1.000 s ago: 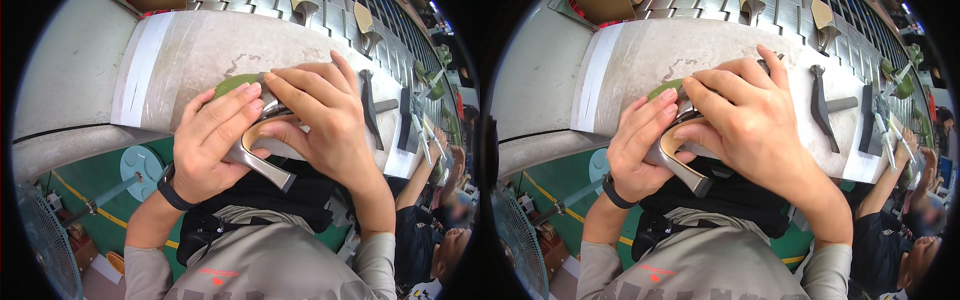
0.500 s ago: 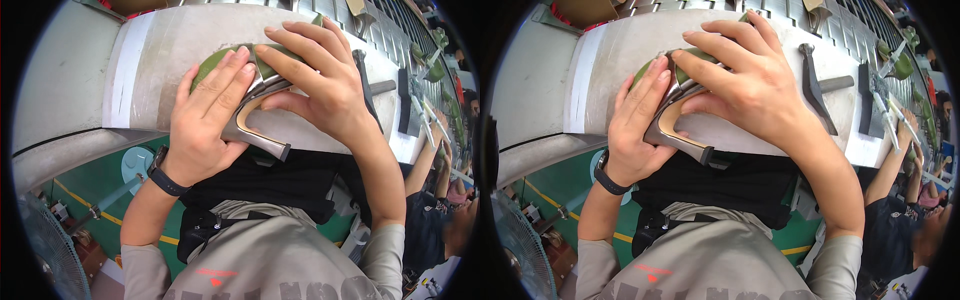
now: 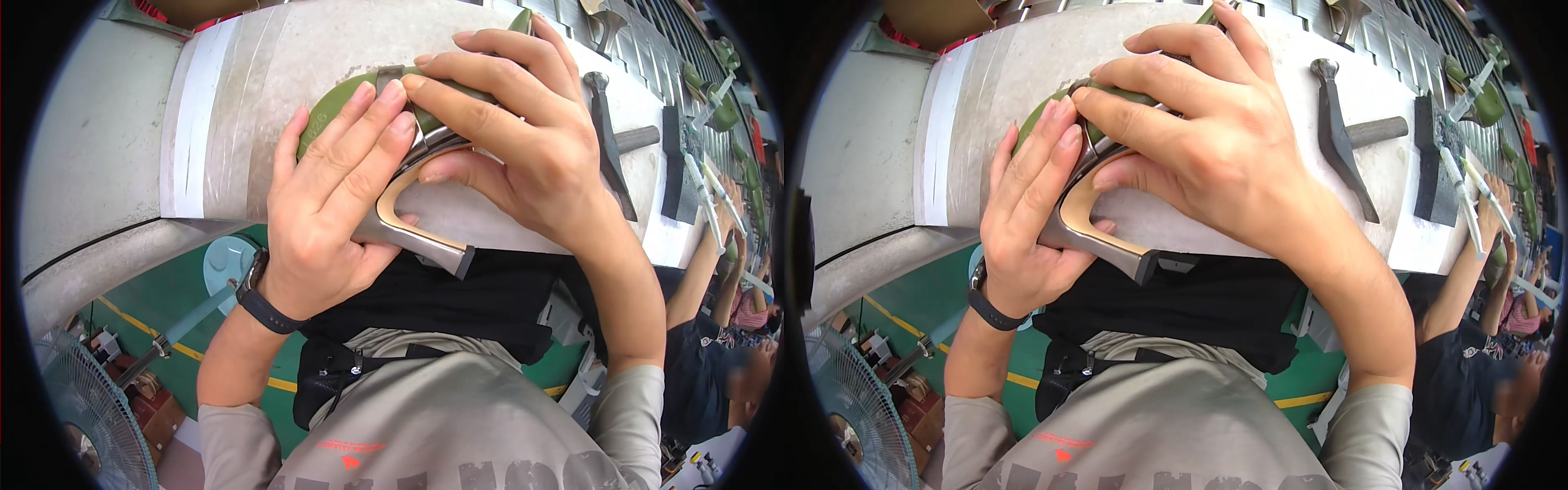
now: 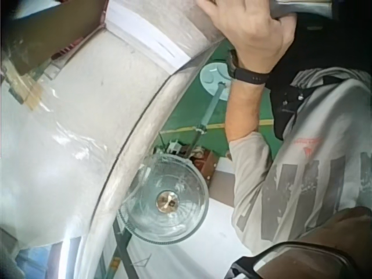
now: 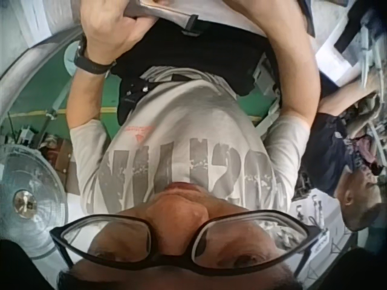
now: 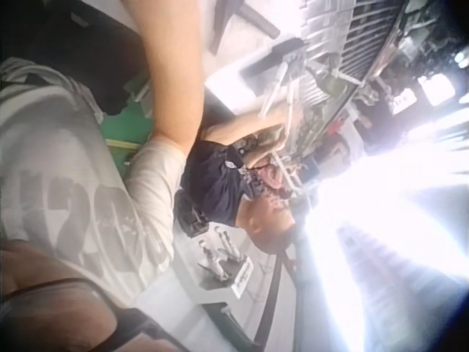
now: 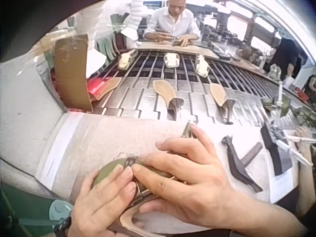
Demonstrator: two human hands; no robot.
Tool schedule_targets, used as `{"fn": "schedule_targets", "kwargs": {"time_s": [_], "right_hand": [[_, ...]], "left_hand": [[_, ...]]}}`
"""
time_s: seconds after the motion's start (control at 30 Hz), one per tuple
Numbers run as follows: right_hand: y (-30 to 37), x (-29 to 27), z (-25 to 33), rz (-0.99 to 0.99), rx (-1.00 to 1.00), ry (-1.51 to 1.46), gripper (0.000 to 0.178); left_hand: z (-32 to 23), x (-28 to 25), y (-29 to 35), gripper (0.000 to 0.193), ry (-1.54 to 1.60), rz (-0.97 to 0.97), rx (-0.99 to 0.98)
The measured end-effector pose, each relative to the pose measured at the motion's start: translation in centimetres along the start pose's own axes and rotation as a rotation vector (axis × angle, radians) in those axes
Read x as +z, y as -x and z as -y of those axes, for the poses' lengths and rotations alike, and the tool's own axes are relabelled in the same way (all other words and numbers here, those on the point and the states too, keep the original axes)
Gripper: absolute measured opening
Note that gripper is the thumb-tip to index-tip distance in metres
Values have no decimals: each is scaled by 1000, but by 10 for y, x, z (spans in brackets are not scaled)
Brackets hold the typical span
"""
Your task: The person assembles high-heeled shoes on lasts by peeling protective strips, pressing soles and heel pieces onto shoe uppers by hand, hammering the edges with a hammer, applying adhesive with a syringe, and placing the shoes onto a conveyor.
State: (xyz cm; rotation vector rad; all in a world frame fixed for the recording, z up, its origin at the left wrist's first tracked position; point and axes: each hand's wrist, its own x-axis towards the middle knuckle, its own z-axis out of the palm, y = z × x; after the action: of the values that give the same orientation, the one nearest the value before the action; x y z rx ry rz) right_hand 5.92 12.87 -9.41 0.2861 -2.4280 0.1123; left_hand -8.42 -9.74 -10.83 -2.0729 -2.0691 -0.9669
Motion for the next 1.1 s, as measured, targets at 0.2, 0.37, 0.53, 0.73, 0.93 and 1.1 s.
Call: {"fn": "schedule_targets", "kwargs": {"time_s": [0.2, 0.37, 0.53, 0.73, 0.93, 1.1], "right_hand": [[10, 11, -14, -13, -43, -13, 52], [-30, -31, 29, 278, 385, -213, 50], [-53, -37, 30, 373, 530, -292, 50], [-52, -33, 25, 380, 502, -266, 53], [-53, -30, 23, 373, 462, -229, 55], [-56, -36, 31, 430, 461, -170, 56]], "left_hand": [[-2, 6, 0, 65, 56, -70, -44], [-1, 7, 2, 64, 60, -54, -62], [4, 8, 1, 70, 39, -47, -23], [3, 8, 1, 70, 38, -33, -35], [1, 12, 2, 71, 63, -49, -42], [-2, 12, 1, 74, 38, -68, -47]]}}
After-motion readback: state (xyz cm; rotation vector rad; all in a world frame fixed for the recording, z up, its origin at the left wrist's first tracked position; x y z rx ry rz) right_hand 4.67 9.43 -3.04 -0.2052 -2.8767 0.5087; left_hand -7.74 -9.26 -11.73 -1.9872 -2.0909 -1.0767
